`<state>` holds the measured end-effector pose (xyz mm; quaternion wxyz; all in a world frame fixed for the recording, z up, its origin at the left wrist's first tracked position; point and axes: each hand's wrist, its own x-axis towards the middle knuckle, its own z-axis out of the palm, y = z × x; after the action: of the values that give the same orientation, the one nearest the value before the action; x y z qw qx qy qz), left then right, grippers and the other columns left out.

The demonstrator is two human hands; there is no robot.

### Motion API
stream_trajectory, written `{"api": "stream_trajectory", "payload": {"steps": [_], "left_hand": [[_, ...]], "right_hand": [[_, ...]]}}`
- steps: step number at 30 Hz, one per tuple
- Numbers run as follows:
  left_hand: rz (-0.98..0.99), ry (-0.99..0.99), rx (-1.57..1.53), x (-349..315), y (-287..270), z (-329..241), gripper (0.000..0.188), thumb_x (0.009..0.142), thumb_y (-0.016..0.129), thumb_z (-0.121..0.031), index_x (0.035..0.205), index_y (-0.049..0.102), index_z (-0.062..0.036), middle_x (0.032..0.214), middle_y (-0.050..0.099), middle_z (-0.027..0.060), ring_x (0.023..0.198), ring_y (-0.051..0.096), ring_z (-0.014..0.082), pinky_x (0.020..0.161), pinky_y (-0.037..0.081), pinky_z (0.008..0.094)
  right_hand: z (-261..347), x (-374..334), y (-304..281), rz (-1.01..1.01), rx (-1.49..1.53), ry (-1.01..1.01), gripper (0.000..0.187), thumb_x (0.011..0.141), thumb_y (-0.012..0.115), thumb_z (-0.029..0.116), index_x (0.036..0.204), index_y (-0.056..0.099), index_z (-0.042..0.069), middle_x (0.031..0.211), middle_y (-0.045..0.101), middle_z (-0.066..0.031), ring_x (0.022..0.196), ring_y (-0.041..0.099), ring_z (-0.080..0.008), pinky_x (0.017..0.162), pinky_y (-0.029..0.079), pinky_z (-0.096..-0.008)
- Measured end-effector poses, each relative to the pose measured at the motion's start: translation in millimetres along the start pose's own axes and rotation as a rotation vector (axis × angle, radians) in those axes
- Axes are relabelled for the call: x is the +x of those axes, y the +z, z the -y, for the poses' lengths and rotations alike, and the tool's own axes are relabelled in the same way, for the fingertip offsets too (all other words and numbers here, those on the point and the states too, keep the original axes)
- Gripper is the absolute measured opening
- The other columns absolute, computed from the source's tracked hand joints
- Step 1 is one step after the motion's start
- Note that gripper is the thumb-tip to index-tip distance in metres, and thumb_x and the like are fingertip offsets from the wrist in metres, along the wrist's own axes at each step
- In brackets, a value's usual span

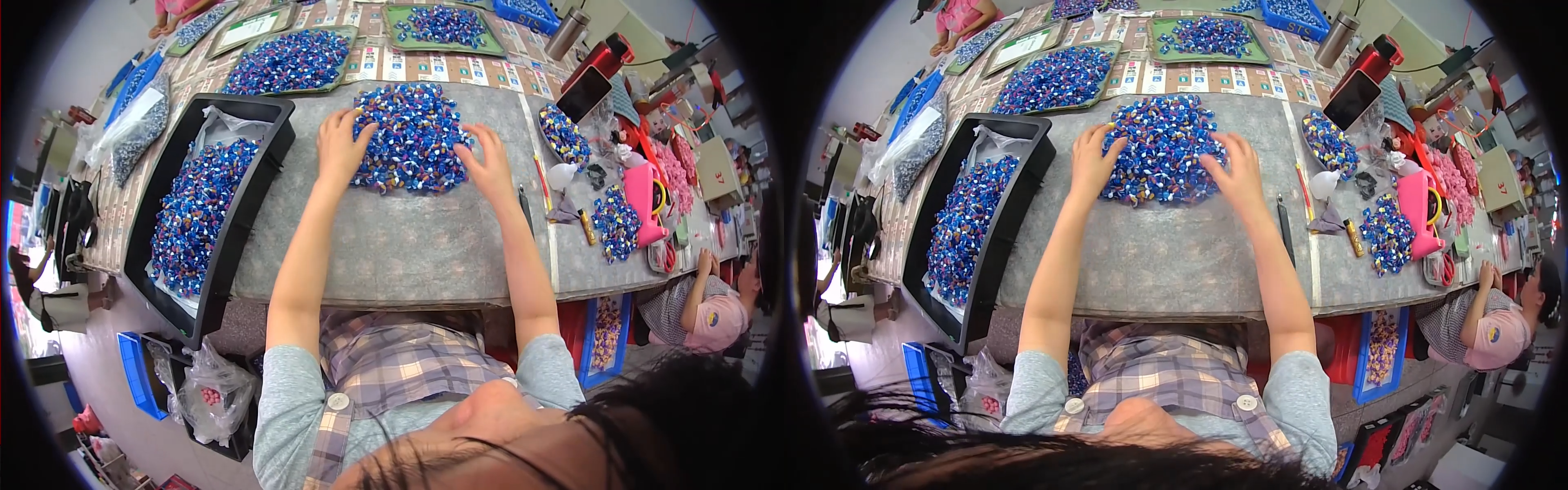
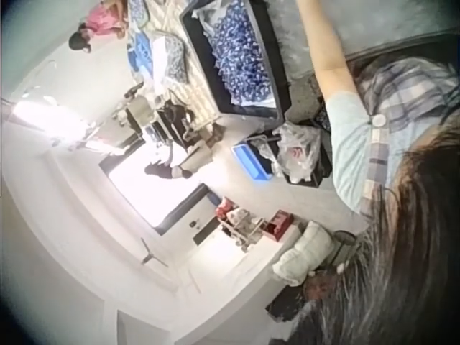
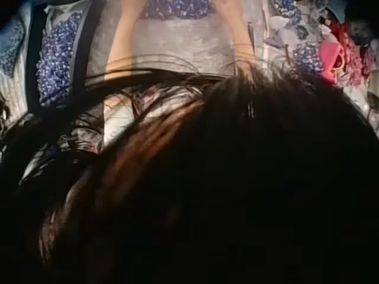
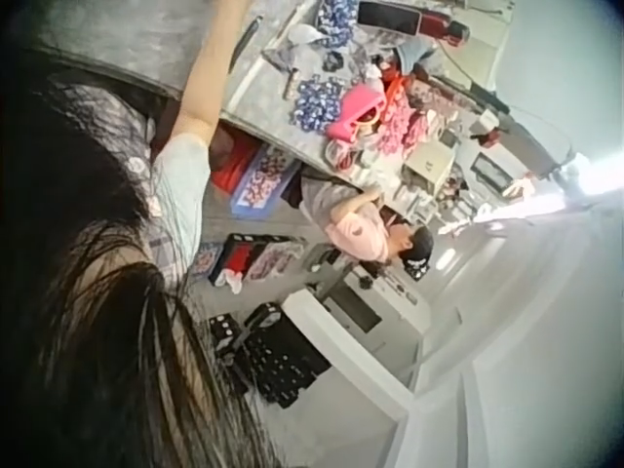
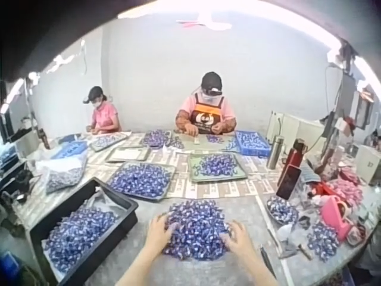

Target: Assembling small blue and yellow plastic components and marking them with a pen.

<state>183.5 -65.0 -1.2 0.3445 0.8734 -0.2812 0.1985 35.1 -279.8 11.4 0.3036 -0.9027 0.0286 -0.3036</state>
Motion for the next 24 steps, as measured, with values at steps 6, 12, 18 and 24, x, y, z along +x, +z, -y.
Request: {"api": "stream_trajectory", "payload": {"steps": [6,12,18,24], "left_hand": [[0.112,-0.059,-0.319,20,47,51,0.055,0.081,0.051,-0.047,0.120,0.049,-0.0069,0.129,0.039,0.0217,0.123,0.031,0.0384,0.102,0.024,0.0421],[0.319,-0.064,-0.184,-16,30,11,0.061,0.077,0.057,-0.049,0.123,0.048,-0.0109,0.136,0.031,0.0177,0.128,0.019,0.0383,0.104,0.018,0.0447],[0.365,-0.006,-0.238,-47,8,-4,0.058,0.075,0.062,-0.043,0.122,0.049,-0.0104,0.136,0.030,0.0179,0.129,0.016,0.0389,0.104,0.019,0.0448],[0.142,-0.084,-0.344,-66,-57,0,0.039,0.079,0.062,-0.025,0.112,0.054,-0.0053,0.124,0.045,0.0179,0.119,0.036,0.0321,0.099,0.029,0.0400]], "right_hand": [[-60,54,60,-0.041,0.114,0.224,0.049,0.081,0.054,0.042,0.116,0.053,0.008,0.126,0.040,-0.0267,0.120,0.035,-0.0364,0.100,0.028,-0.0396],[-17,23,70,0.257,0.059,0.166,0.054,0.082,0.054,0.043,0.125,0.046,0.012,0.133,0.031,-0.0262,0.126,0.028,-0.0355,0.103,0.023,-0.0378],[7,-1,42,0.391,0.371,0.205,0.050,0.087,0.049,0.033,0.129,0.040,0.009,0.138,0.030,-0.0147,0.131,0.022,-0.0270,0.104,0.020,-0.0361],[37,-25,-32,0.214,0.312,0.186,0.024,0.084,0.054,0.016,0.104,0.059,0.003,0.105,0.059,-0.0084,0.104,0.052,-0.0185,0.091,0.036,-0.0298]]}}
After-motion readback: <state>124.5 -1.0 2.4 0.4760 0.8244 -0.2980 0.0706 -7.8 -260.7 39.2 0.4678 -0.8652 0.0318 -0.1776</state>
